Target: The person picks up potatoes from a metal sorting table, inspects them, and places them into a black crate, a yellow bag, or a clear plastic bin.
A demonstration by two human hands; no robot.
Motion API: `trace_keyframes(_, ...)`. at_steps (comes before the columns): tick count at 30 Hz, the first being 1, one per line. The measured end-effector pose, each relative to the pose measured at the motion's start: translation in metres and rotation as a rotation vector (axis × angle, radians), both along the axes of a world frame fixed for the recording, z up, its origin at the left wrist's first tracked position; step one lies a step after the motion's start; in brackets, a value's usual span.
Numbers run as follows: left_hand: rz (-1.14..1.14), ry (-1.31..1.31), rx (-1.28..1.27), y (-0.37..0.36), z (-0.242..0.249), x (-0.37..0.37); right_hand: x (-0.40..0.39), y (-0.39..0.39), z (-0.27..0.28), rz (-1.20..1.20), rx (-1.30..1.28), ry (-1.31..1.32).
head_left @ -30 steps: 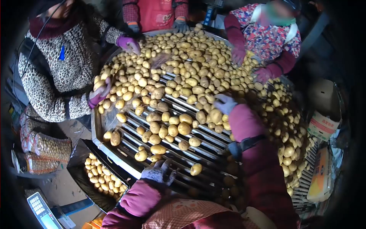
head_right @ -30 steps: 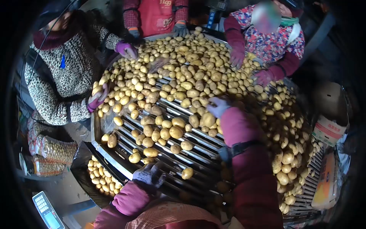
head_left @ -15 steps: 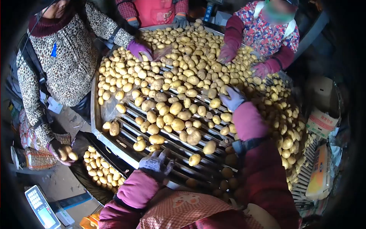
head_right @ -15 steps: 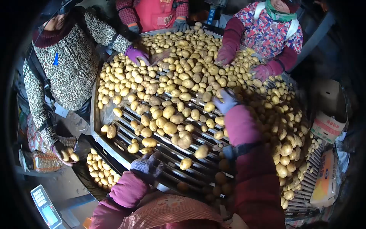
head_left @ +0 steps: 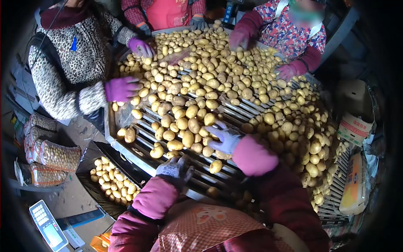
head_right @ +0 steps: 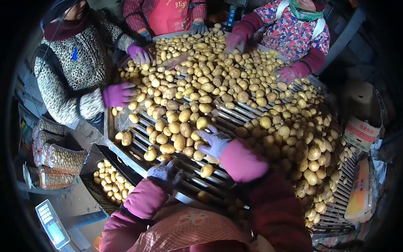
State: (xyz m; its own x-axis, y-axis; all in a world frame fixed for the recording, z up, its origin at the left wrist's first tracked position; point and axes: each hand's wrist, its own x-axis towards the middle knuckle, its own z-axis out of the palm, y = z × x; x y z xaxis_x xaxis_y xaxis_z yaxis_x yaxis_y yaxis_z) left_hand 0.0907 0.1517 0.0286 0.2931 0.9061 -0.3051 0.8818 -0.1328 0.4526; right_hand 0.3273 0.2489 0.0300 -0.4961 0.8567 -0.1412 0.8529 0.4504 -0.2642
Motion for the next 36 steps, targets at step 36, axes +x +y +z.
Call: trace_keyframes(36, 0.603, -2.182, -1.016, -0.011, 0.0, 0.008, -0.004, -0.048, -0.018, -0.136, -0.037, -0.189)
